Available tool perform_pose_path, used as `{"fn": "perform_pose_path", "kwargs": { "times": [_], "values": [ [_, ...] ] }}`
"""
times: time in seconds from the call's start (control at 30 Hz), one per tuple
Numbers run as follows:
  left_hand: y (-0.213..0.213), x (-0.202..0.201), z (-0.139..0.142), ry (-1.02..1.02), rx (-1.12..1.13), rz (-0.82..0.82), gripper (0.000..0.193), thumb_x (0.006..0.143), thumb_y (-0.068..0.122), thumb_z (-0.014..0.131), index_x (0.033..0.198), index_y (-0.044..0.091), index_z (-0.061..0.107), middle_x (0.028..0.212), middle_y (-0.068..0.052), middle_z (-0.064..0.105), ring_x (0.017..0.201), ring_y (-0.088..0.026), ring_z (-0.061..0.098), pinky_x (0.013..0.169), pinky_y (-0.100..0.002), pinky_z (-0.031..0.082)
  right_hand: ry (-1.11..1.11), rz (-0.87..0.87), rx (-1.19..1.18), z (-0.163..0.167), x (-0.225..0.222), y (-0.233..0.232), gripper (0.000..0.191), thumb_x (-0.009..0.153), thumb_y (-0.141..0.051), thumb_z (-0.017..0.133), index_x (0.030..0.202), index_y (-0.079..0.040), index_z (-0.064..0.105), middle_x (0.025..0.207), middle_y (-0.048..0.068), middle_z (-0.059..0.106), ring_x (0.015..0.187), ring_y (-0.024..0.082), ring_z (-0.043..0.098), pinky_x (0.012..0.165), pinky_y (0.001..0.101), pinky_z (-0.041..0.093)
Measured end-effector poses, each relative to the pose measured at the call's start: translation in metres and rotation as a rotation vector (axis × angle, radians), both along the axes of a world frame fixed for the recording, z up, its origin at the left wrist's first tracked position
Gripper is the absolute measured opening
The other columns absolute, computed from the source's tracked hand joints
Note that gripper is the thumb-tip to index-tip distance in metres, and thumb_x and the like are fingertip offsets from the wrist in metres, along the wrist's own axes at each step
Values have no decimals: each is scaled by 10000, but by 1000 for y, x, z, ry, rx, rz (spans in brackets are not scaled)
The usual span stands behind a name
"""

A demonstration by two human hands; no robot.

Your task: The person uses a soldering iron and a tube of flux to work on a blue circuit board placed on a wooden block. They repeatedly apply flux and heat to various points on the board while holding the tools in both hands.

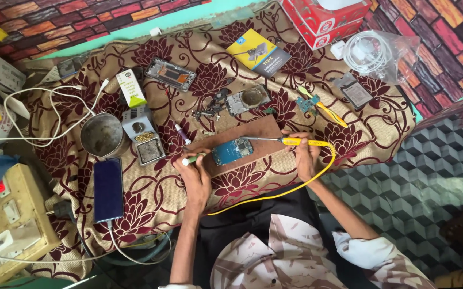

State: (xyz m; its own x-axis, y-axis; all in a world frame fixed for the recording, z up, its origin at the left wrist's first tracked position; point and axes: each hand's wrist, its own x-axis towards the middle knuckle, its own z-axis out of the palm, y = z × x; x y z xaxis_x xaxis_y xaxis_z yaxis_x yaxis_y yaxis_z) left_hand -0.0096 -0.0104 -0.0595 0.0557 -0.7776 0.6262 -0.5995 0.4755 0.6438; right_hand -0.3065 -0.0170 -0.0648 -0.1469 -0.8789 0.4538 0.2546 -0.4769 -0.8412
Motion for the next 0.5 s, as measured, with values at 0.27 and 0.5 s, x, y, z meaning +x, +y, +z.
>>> {"fn": "perform_pose_path", "kwargs": {
  "times": [0.27, 0.5],
  "values": [
    [1, 1, 0, -4, 5, 12, 85, 1107, 112, 443, 1125, 29, 449, 1072, -60, 716, 925, -220, 399, 905, -378, 321, 27, 52, -32, -4, -3, 1, 429, 1156, -344, 433, 1200, 66, 549, 1401, 260, 593, 912, 187, 666, 939, 362, 557],
    [-3, 0, -9, 107, 8, -61, 52, 1130, 83, 419, 1147, 34, 417, 1103, -100, 682, 983, -198, 539, 945, -373, 397, 33, 44, -51, -8, -4, 0, 447, 1147, -359, 424, 1177, 69, 550, 1422, 266, 574, 902, 196, 654, 896, 367, 553]
  ]
}}
